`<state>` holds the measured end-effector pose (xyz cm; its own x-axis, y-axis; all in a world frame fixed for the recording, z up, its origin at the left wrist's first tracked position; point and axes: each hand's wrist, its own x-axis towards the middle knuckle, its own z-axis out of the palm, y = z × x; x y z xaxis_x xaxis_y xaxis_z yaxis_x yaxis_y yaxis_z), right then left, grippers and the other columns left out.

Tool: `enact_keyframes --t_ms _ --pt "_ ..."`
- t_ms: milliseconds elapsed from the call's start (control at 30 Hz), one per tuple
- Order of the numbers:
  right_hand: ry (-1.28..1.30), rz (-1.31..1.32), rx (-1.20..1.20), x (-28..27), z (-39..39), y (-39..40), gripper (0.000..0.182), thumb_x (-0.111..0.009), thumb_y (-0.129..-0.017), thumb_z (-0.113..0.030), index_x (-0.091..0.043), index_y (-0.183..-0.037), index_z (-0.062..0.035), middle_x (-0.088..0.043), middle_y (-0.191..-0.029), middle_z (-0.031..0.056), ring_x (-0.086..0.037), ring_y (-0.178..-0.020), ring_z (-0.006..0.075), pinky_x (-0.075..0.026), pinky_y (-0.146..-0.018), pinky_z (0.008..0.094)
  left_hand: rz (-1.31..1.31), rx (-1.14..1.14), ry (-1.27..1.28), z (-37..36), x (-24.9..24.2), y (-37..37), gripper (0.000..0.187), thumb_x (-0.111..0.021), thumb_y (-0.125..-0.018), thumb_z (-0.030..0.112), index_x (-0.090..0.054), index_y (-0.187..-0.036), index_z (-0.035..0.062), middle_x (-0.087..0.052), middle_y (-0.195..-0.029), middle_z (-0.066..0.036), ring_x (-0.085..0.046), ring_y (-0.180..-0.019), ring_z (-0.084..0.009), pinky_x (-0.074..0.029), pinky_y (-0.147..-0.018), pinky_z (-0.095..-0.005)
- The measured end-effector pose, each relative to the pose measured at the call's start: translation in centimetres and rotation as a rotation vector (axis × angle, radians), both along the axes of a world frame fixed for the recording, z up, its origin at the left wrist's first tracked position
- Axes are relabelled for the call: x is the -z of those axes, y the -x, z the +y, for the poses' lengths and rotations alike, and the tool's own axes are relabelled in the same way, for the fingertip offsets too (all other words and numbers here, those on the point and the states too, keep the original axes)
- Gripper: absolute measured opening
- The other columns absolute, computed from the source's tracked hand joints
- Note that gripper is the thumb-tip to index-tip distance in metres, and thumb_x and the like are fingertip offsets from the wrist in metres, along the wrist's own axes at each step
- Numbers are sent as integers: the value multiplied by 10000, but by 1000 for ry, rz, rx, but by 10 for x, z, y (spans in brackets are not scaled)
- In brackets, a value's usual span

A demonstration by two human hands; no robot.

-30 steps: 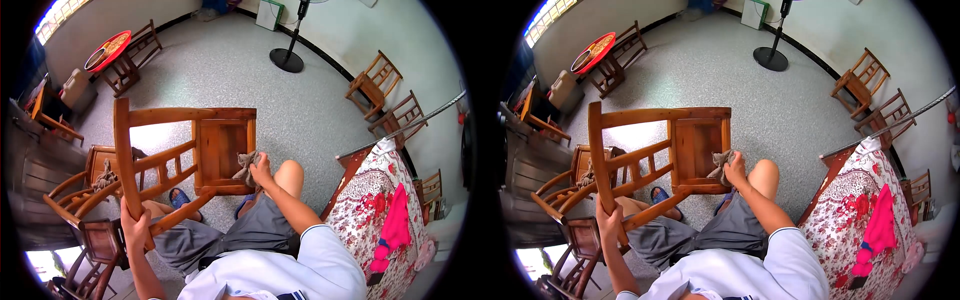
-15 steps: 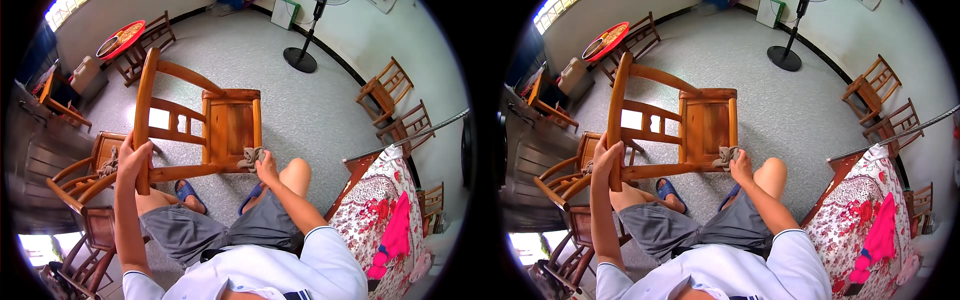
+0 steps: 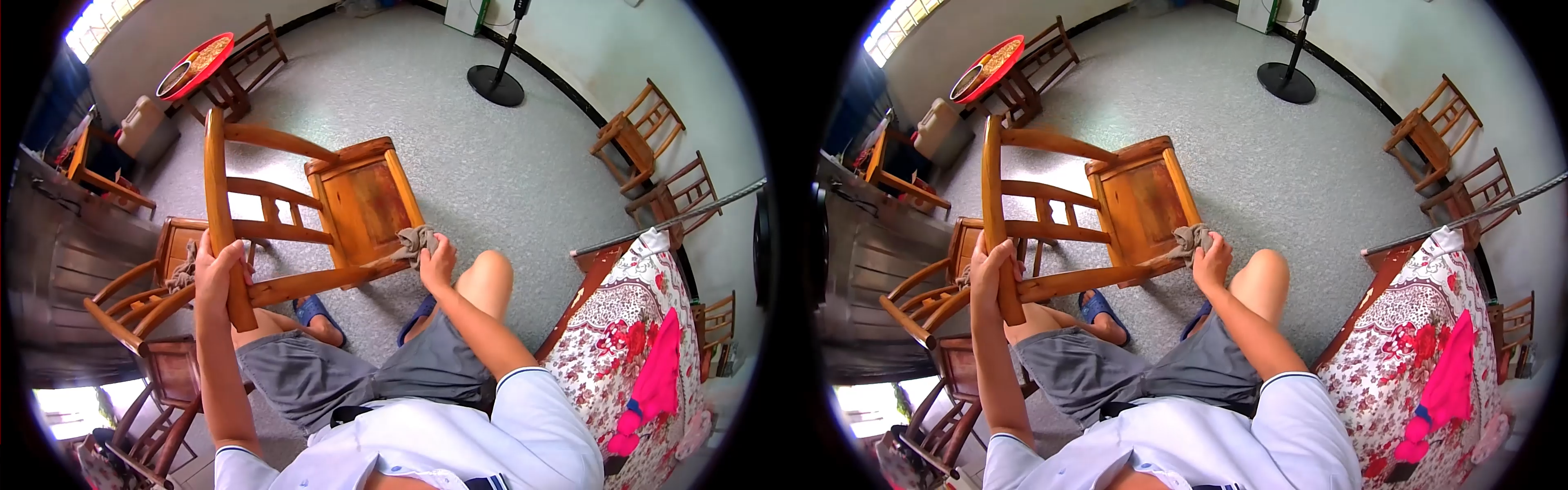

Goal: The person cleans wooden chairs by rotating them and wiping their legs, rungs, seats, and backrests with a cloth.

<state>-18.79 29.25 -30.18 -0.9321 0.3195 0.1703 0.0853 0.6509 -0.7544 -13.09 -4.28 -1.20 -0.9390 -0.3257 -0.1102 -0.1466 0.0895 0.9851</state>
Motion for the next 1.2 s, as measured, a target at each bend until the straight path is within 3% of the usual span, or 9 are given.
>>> enact_keyframes --t_ms 467,600,767,867,1000,1067,1133,1167,1200 --pt "-246 85 -274 -37 -28 -16 473 -727 -756 -84 -548 -1186 -160 -507 -1209 129 -471 -1141 366 -397 -986 460 38 -146 -149 -12 18 -28 239 -598 -896 174 -465 -1036 32 -539 -724 -46 -556 -505 -135 -504 -530 -257" --pt "-149 71 -545 -41 -53 -50 424 -701 -739 -43 -575 -1134 -130 -508 -1172 131 -447 -1146 367 -360 -1009 462 50 -155 -168 -14 21 -28 243 -599 -896 179 -463 -1030 28 -543 -725 -52 -569 -513 -140 -513 -533 -263" --pt "-86 60 -441 -41 -64 -62 433 -710 -721 -44 -569 -1119 -140 -488 -1207 129 -429 -1177 366 -359 -1012 477 65 -153 -185 -15 24 -29 250 -602 -898 186 -461 -1034 31 -548 -733 -50 -575 -521 -137 -517 -534 -260" --pt "-328 112 -585 -56 -38 -31 480 -718 -673 -49 -577 -1109 -192 -501 -1227 105 -456 -1163 351 -408 -972 465 44 -171 -183 -7 15 -32 263 -603 -899 189 -460 -1051 29 -552 -742 -47 -577 -529 -130 -515 -531 -250" --pt "-411 31 -310 -48 -4 21 387 -635 -728 -78 -614 -1100 -181 -544 -1200 112 -499 -1109 344 -435 -941 466 32 -167 -145 -7 15 -34 295 -606 -898 236 -475 -1081 46 -555 -756 -40 -565 -534 -100 -525 -563 -227" --pt "-360 -54 -100 -1 26 48 369 -580 -762 -98 -632 -1124 -146 -579 -1170 135 -526 -1085 366 -434 -956 468 37 -170 -146 -9 18 -33 306 -611 -896 239 -473 -1086 43 -554 -756 -40 -564 -532 -98 -525 -561 -228" --pt "1 -418 127 -4 30 58 388 -566 -779 -138 -617 -1164 -117 -572 -1185 169 -532 -1083 414 -426 -974 480 63 -173 -178 -11 22 -33 301 -601 -896 187 -463 -1101 15 -555 -747 -48 -574 -532 -126 -510 -525 -242" --pt "0 -419 126 0 28 56 388 -566 -779 -138 -617 -1164 -117 -572 -1185 169 -532 -1083 414 -426 -974 480 63 -174 -178 -11 22 -32 301 -601 -896 187 -463 -1101 15 -555 -747 -48 -574 -532 -126 -510 -525 -242" --pt "229 -316 124 6 24 51 398 -560 -786 -159 -609 -1177 -104 -572 -1180 189 -535 -1078 435 -422 -975 490 61 -182 -175 -11 22 -31 298 -600 -895 184 -464 -1098 14 -555 -746 -50 -572 -530 -127 -511 -527 -243"
